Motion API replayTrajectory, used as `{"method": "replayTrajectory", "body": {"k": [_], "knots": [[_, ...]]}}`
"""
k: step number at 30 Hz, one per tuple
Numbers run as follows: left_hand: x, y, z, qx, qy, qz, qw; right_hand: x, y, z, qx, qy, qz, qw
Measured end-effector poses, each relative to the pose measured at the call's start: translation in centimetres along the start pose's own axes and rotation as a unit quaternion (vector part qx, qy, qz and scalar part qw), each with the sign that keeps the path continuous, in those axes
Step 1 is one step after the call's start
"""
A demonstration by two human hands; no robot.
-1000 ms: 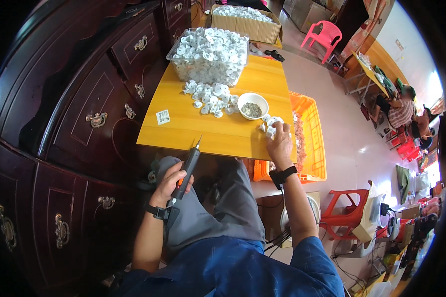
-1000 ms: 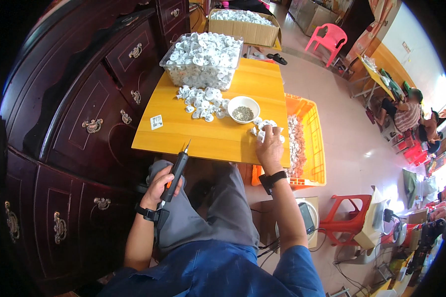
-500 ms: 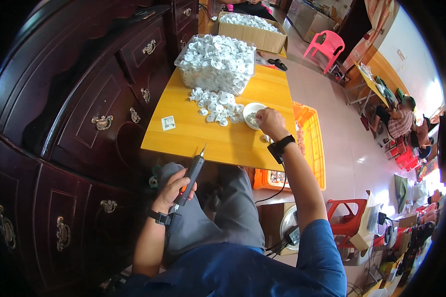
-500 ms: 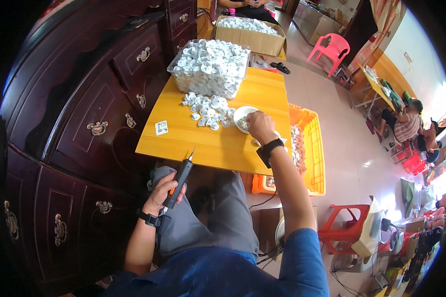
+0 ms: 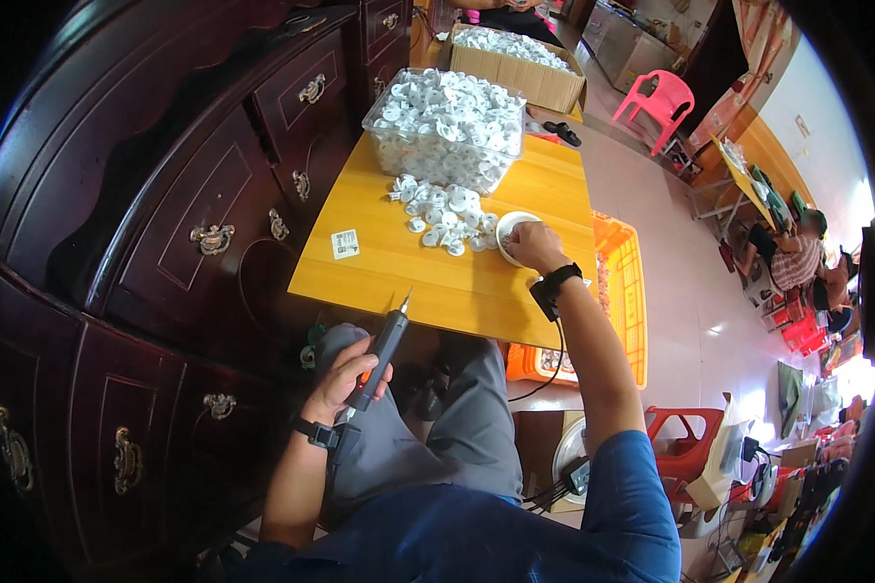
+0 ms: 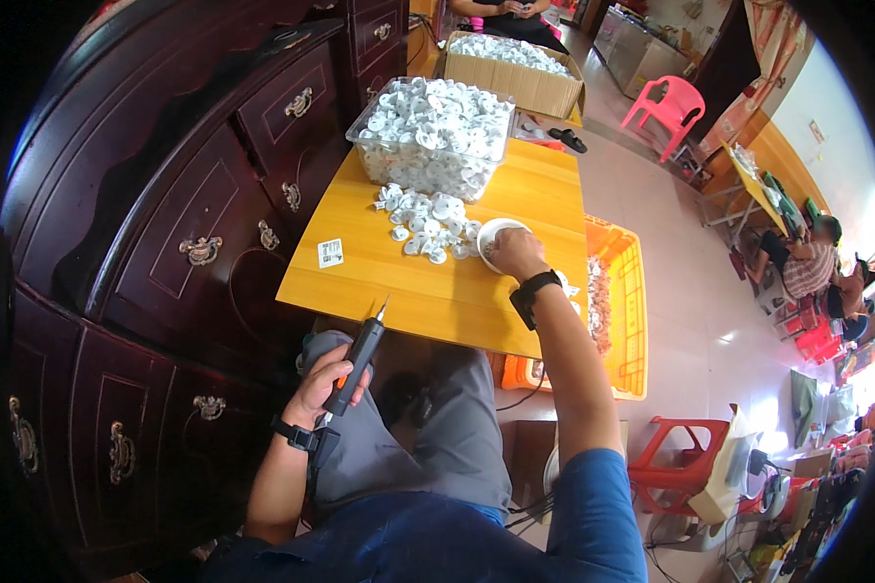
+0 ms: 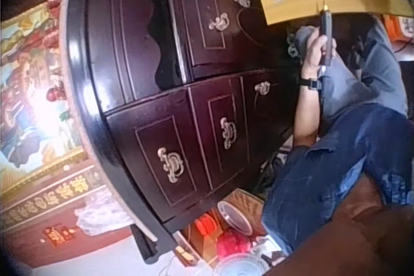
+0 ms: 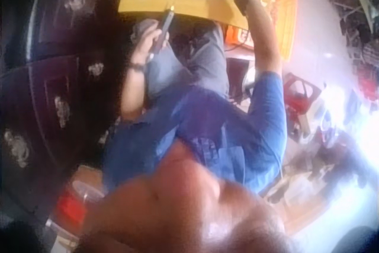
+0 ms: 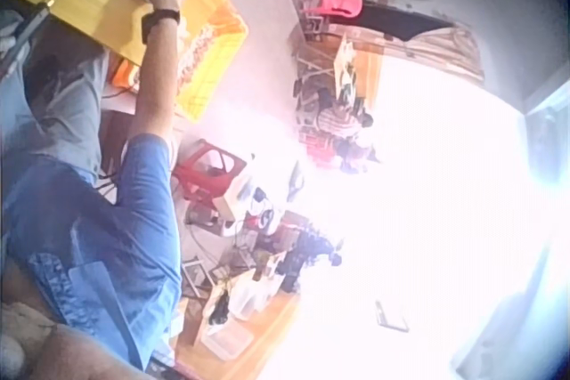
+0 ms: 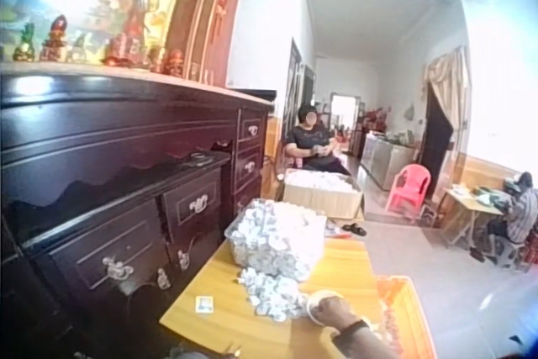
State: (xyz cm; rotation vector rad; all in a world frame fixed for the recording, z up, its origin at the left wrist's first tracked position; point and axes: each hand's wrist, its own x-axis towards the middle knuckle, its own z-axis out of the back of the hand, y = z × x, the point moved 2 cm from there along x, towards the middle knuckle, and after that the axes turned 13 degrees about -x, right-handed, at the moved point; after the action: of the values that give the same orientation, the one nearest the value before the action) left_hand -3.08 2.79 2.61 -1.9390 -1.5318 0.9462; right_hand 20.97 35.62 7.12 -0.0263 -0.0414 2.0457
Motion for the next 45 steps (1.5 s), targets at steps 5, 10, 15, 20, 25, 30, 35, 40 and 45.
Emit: {"method": "replayTrajectory", "body": {"k": [5, 10, 15, 20, 25, 30, 35, 40, 45], "knots": [[0.0, 0.0, 0.0, 0.004, -0.004, 0.000, 1.000, -1.0, 0.2, 1.0, 0.044, -0.032, 0.010, 0.998], [0.3, 0.4, 0.1, -0.004, 0.009, 0.011, 1.000, -1.4, -0.8, 0.8, 0.089, -0.081, 0.014, 0.993], [0.3, 0.5, 0.1, -0.008, 0.007, 0.009, 1.000, -1.9, -0.7, 1.0, 0.107, -0.115, 0.026, 0.987], [0.0, 0.6, 0.4, -0.010, -0.003, 0.010, 1.000, -3.1, 0.5, 2.1, 0.162, -0.168, 0.028, 0.972], [0.3, 0.5, 0.0, -0.004, 0.010, 0.008, 1.000, -5.4, 2.7, 1.1, 0.337, -0.169, 0.037, 0.926], [0.2, 0.5, 0.1, 0.007, 0.006, 0.011, 1.000, -8.3, 9.3, -1.6, 0.603, 0.025, 0.036, 0.797], [0.1, 0.5, -0.1, 0.016, 0.026, 0.015, 0.999, -9.5, 12.7, -3.8, 0.718, 0.132, 0.025, 0.683], [-0.3, 0.3, -0.1, 0.021, 0.014, 0.010, 1.000, -9.5, 14.0, -4.5, 0.745, 0.147, 0.010, 0.650], [-0.2, 0.4, 0.2, 0.023, 0.018, 0.007, 1.000, -9.3, 14.4, -4.7, 0.768, 0.142, -0.018, 0.624]]}}
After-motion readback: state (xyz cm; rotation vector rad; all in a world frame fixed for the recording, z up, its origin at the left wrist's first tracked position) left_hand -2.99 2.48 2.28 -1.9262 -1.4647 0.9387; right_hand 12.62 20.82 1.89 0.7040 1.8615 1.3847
